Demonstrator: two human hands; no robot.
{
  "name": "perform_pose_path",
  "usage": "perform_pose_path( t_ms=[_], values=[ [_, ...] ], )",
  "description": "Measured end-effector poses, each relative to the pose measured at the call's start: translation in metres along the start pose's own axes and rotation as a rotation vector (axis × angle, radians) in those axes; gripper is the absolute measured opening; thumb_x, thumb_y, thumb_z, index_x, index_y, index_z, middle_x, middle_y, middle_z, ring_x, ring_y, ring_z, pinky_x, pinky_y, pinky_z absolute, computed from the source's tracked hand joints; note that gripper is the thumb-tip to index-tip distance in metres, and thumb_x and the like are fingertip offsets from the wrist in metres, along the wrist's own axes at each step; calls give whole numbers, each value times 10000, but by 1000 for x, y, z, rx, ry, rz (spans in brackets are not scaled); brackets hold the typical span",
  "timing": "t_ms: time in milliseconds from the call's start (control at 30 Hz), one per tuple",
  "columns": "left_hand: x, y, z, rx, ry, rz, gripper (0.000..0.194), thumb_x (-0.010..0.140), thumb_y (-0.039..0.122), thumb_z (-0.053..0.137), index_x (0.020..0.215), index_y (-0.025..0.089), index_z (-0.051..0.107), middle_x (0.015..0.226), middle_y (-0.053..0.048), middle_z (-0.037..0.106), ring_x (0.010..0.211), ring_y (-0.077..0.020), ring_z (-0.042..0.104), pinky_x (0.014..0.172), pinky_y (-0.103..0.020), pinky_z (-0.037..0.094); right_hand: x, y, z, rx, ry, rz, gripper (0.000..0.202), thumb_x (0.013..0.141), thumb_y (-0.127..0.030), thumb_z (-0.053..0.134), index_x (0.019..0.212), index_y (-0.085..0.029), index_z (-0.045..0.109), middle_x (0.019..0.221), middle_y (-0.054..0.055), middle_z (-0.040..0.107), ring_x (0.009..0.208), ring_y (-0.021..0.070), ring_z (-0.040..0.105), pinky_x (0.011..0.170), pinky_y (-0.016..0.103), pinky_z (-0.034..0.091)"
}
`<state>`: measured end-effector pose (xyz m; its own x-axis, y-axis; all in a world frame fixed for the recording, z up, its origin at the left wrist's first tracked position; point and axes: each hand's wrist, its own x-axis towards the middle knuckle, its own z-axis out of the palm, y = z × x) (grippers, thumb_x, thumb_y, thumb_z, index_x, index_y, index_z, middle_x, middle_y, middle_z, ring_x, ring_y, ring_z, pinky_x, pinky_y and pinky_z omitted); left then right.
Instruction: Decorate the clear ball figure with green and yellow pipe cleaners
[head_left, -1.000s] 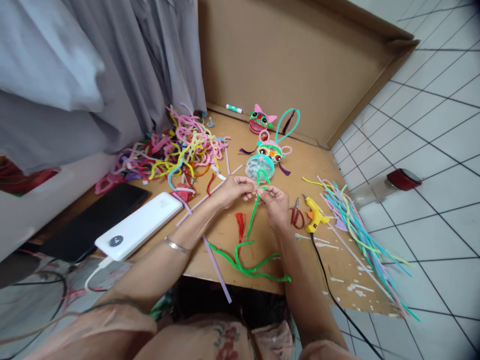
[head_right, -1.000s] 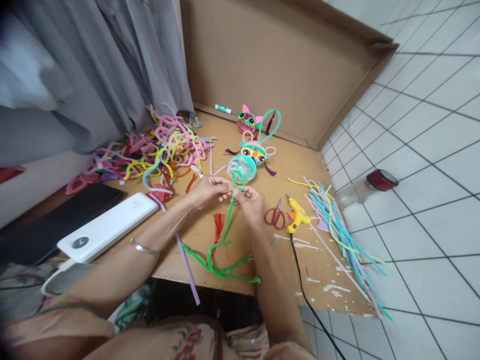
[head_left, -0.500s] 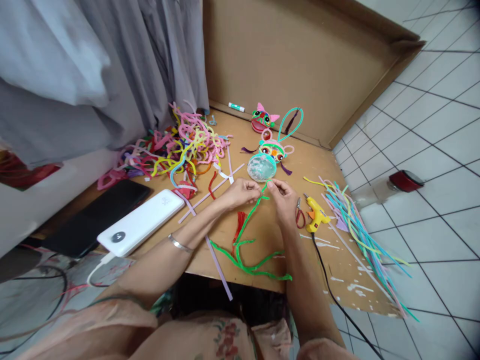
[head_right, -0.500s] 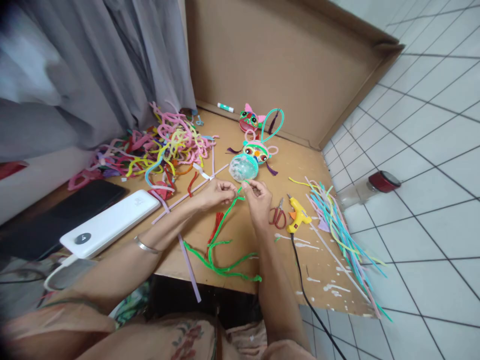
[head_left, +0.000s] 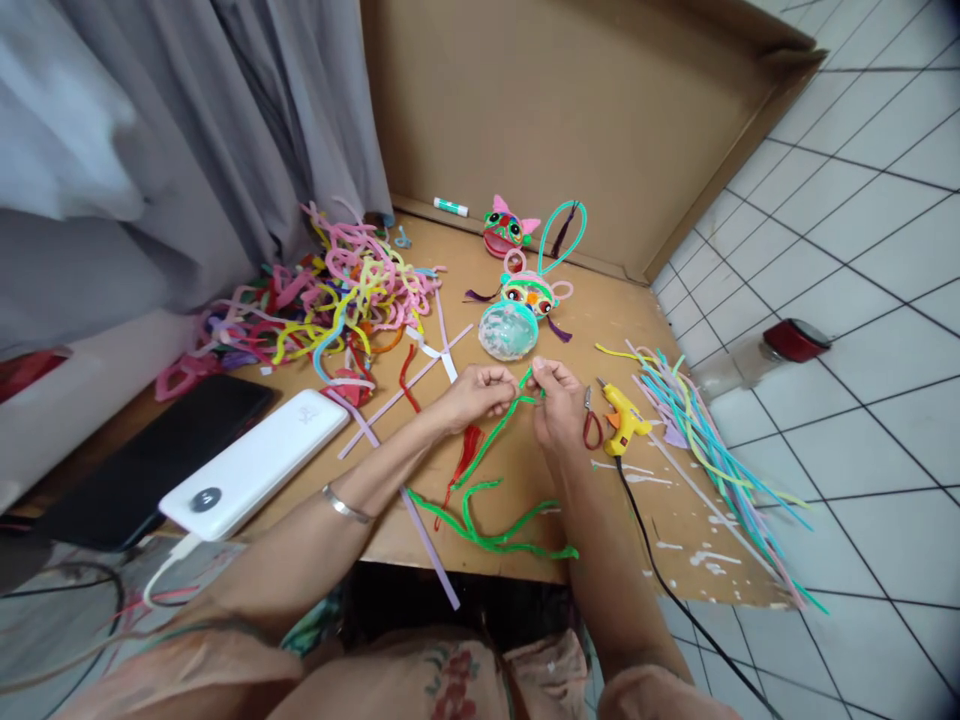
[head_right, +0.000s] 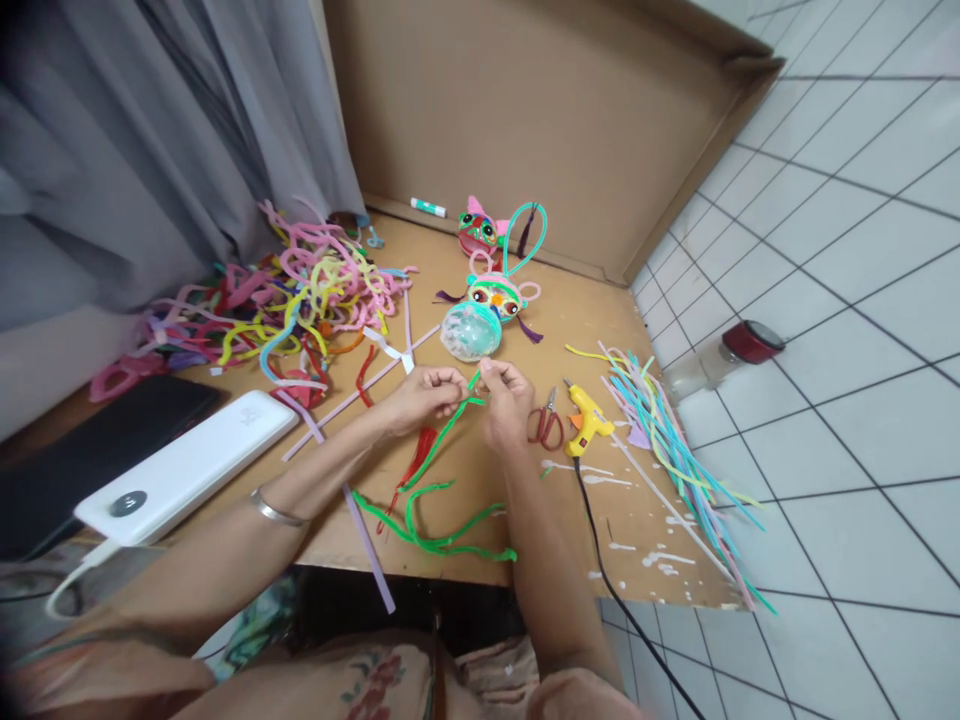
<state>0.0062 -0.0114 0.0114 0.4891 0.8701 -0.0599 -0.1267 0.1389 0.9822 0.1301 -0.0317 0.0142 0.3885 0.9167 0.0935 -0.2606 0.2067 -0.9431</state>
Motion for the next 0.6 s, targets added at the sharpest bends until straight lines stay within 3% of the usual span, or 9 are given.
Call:
perform_pose_path(
  t_ms=[133,267,400,600],
  values=[
    [1,0,-1,-117,49,-52,111,641,229,644,658,141,578,474,52,522,405,-35,426,434,-157,312,4,-5,2,69,-97,117,379,682,-564,705,689,-202,592,616,-12,616,605,123,556,569,262,442],
    [2,2,-4,-216,26,-82,164,644,243,685,636,134,564,477,43,519,405,-29,422,428,-145,302,5,-4,3,108,-157,175,400,719,-606,668,713,-212,602,674,7,669,700,156,628,634,285,511],
    [2,3,-6,-272,-38,-133,170,607,232,708,634,131,575,487,41,517,421,-29,434,440,-138,311,3,-3,1,89,-268,235,400,753,-609,633,685,-214,621,673,20,683,798,187,671,683,301,546],
    [1,2,-7,-234,-51,-140,176,578,246,709,637,124,596,470,42,505,418,-32,417,431,-137,289,7,-4,-7,136,-286,335,311,760,-502,665,653,-210,661,648,16,691,770,185,673,701,305,559]
  ],
)
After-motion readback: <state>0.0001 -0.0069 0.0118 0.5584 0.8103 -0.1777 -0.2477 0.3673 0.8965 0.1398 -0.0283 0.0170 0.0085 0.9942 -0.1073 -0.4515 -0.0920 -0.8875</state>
